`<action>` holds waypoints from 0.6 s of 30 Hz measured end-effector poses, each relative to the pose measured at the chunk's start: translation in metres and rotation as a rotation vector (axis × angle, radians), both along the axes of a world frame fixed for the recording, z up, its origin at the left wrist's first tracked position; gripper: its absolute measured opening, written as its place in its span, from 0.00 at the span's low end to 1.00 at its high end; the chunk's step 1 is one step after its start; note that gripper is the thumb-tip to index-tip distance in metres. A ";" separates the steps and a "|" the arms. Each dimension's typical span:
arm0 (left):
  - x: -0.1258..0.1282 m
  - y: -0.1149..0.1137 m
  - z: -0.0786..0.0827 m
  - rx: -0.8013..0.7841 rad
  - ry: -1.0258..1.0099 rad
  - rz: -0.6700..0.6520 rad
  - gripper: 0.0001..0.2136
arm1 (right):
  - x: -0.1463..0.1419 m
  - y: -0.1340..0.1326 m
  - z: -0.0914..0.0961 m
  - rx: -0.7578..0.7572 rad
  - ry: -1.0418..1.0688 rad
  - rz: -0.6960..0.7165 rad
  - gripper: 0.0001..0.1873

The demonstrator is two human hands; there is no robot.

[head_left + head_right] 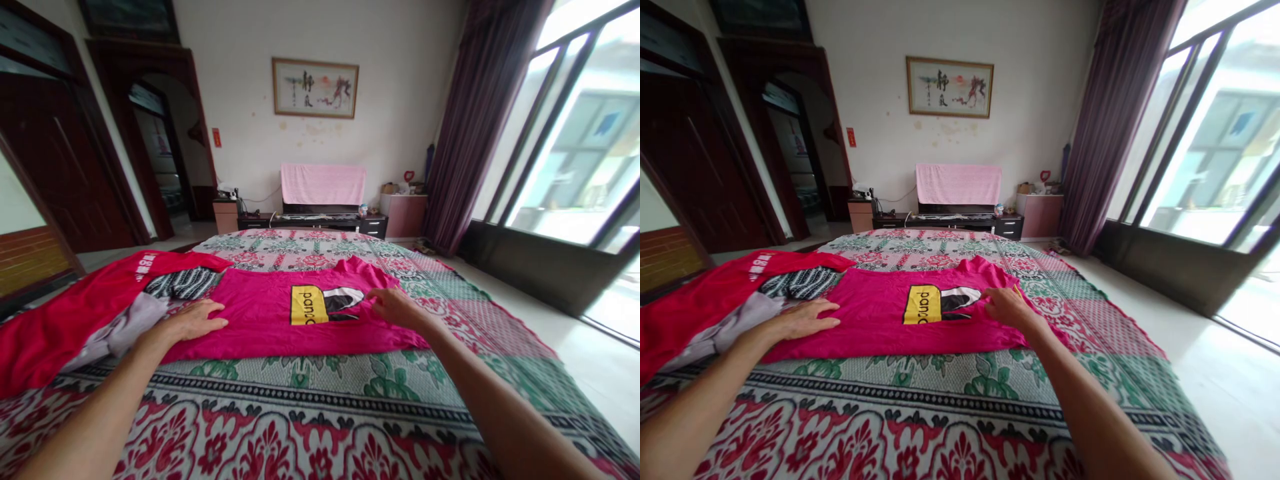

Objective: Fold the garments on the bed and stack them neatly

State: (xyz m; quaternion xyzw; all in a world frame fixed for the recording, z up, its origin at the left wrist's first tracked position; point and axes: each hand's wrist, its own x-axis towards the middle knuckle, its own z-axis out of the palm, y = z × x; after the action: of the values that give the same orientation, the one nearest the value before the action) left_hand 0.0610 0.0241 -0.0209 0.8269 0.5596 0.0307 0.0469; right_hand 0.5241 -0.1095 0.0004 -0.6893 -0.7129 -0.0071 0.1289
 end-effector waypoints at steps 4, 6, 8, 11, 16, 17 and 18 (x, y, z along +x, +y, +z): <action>0.000 0.000 -0.001 -0.005 -0.013 -0.004 0.34 | -0.018 -0.001 -0.012 0.031 -0.028 0.073 0.17; -0.001 0.001 0.000 -0.016 -0.010 -0.006 0.35 | -0.020 -0.001 -0.017 0.069 -0.037 0.050 0.14; -0.001 0.001 0.000 -0.021 -0.009 -0.008 0.36 | -0.021 -0.001 -0.020 0.115 -0.034 0.004 0.14; -0.002 0.002 0.000 -0.025 -0.012 -0.002 0.36 | -0.021 0.000 -0.024 0.127 -0.026 -0.012 0.13; -0.002 0.002 -0.003 -0.012 -0.022 0.011 0.36 | -0.025 -0.001 -0.027 0.108 -0.031 -0.017 0.14; -0.003 0.003 -0.003 -0.004 -0.032 0.011 0.35 | -0.024 -0.001 -0.026 0.118 -0.024 -0.012 0.14; -0.003 0.003 -0.004 0.003 -0.043 0.010 0.34 | -0.022 -0.001 -0.026 0.135 -0.012 -0.006 0.13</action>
State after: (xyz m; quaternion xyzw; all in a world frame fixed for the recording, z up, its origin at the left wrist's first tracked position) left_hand 0.0581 0.0275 -0.0248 0.8232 0.5627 0.0494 0.0574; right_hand 0.5022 -0.1104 -0.0258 -0.6811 -0.7094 -0.0594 0.1709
